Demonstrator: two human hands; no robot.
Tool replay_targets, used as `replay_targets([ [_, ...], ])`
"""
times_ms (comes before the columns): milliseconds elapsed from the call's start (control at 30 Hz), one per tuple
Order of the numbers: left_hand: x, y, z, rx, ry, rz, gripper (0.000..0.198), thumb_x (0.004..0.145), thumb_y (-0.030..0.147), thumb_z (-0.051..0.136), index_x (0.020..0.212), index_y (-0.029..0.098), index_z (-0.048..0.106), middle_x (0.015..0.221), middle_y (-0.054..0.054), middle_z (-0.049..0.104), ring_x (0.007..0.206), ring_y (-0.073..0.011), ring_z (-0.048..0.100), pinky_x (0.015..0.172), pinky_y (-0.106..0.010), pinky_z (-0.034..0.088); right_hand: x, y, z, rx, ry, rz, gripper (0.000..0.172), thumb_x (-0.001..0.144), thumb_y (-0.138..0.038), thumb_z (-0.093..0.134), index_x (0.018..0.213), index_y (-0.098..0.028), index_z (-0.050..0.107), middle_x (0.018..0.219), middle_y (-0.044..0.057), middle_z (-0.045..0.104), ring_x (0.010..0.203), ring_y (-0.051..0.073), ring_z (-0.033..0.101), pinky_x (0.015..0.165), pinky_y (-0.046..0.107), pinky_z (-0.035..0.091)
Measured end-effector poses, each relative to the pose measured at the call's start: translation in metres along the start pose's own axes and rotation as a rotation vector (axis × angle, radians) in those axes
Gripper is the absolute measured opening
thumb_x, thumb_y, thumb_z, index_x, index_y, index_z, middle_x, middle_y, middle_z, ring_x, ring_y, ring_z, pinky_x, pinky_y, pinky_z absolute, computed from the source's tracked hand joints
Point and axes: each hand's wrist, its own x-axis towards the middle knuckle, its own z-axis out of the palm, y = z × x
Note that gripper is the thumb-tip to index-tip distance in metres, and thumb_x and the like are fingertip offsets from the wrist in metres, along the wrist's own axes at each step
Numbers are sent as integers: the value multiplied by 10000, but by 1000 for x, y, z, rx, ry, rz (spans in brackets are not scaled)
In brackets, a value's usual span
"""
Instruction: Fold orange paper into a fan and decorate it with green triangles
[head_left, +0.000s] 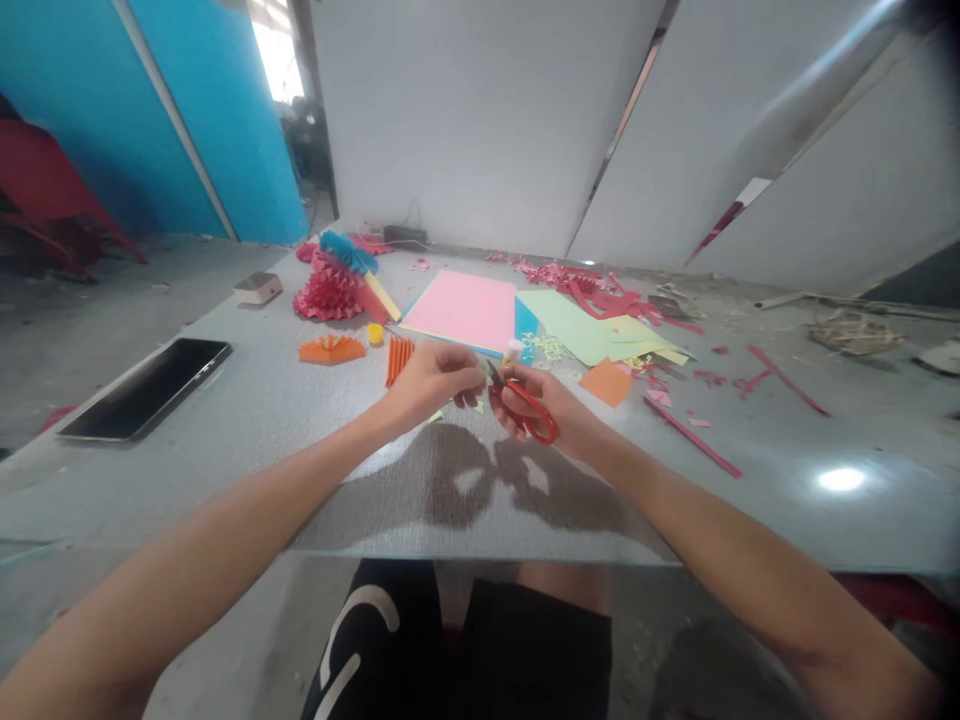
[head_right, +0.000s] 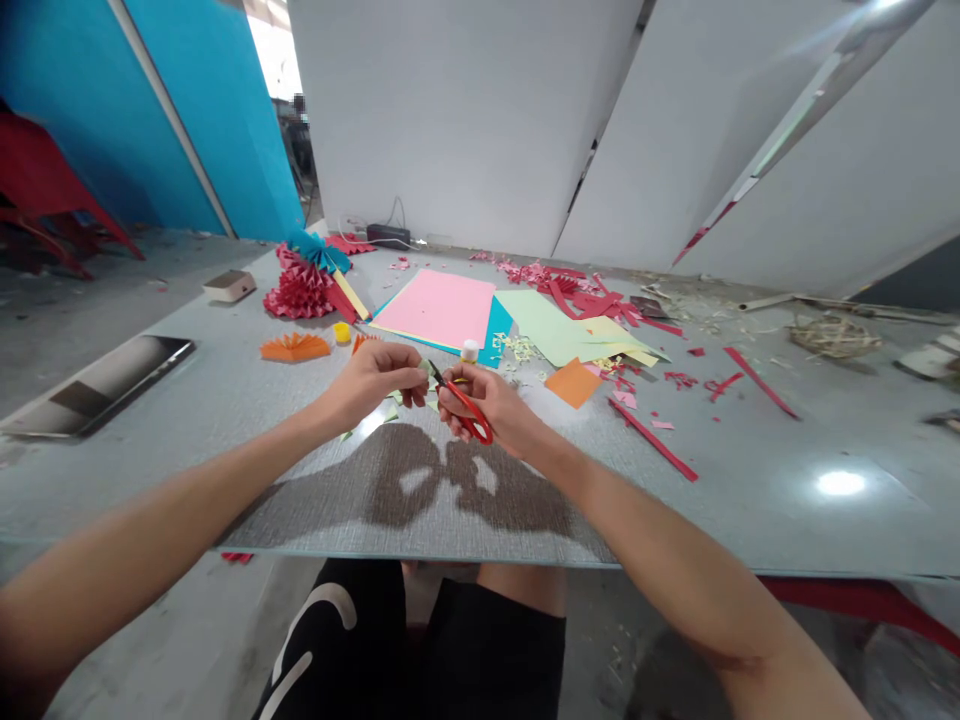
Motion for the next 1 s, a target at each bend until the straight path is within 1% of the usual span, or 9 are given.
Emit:
replay_targets([
  [100,0,0,1,-26,-16,-10,157,761,227,668,630,143,649,600,-44,669,555,-129,616,564,-252,502,0,1,5,20,18,-17,469,820,-528,852,972,-218,535,728,-25,665,513,96,583,436,200,446],
  [267,0,0,3,-54,-30,-27,168,752,225,680,608,146,643,563,-28,646,542,-120,612,546,-235,482,1,6,12,64,61,-26,435,821,-511,846,968,-212,567,715,-26,669,519,102,587,449,206,457],
  [433,0,0,4,-63,-47,-15,182,759,236,696,608,142,656,550,-17,635,536,-109,602,549,-228,470,-1,10,15,53,69,-67,404,852,-507,828,958,-214,571,723,-29,657,525,95,585,452,201,453],
  [600,0,1,4,-71,-53,-24,193,767,251,702,612,142,664,559,-26,650,538,-114,604,555,-237,472,-1,12,13,45,79,-62,360,894,-491,797,980,-225,570,730,-37,651,533,94,591,456,201,461],
  [900,0,-1,4,-78,-50,-26,182,753,242,709,608,141,667,562,-23,643,554,-113,601,571,-237,465,-1,10,14,23,98,-49,435,838,-538,835,967,-225,562,717,-36,651,522,100,585,458,214,459],
  [1000,0,-1,3,-66,-35,-23,185,754,244,707,607,140,666,560,-21,639,560,-115,605,573,-236,464,0,10,14,40,93,-55,437,832,-524,844,967,-226,556,717,-39,656,518,95,580,466,213,464],
])
